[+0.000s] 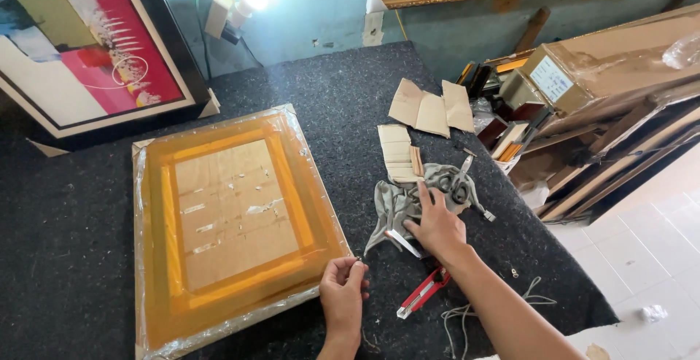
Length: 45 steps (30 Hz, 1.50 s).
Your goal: Attaching a metal hanging wire to the back of a picture frame using screws and a screwdriver.
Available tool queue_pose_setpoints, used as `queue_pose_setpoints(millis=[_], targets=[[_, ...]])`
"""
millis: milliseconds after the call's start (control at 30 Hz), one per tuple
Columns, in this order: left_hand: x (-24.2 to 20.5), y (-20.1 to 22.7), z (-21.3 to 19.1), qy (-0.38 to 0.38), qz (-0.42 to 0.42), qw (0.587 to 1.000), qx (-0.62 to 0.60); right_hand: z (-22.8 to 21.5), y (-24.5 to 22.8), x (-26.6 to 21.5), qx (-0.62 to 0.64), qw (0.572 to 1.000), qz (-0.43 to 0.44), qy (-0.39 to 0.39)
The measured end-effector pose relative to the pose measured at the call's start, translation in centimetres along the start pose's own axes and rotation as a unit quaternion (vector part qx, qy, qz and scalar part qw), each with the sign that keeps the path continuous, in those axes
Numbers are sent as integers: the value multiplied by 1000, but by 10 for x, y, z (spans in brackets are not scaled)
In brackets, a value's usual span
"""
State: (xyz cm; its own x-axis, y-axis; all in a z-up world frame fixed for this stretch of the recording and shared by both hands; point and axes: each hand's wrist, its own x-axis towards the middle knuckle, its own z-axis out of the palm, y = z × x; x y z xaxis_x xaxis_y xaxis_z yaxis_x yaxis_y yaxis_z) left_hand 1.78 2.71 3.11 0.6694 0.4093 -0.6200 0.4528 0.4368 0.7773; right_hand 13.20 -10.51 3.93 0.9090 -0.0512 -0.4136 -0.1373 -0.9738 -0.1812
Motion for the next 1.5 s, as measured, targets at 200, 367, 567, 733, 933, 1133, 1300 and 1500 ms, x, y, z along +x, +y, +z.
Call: queue_pose_setpoints(millis=[200, 367, 567, 733, 933, 1133, 1300, 1500], targets=[[0, 4, -4, -4, 19, 1000, -22, 2, 14, 47, 90, 993, -65, 27], [8, -4, -8, 10, 32, 999, -33, -50, 0, 28, 342, 938, -7, 62], [0, 1, -5, 11, 8, 1000, -17, -78, -3, 18, 438, 895, -35, 68], [1, 1, -6, 9, 29, 999, -19, -58, 25, 22, 182, 977, -34, 105], [7, -8, -8, 26, 16, 999, -16, -29, 50, 10, 39, 999, 20, 15], [5, -4, 0, 13, 11, 1000, -9, 9, 56, 17, -136, 985, -73, 70], [2, -6, 3, -14, 25, 999, -22, 13, 44, 22, -147, 967, -147, 144], [3, -1, -4, 8, 31, 999, -26, 17, 33, 32, -253, 955, -127, 88]])
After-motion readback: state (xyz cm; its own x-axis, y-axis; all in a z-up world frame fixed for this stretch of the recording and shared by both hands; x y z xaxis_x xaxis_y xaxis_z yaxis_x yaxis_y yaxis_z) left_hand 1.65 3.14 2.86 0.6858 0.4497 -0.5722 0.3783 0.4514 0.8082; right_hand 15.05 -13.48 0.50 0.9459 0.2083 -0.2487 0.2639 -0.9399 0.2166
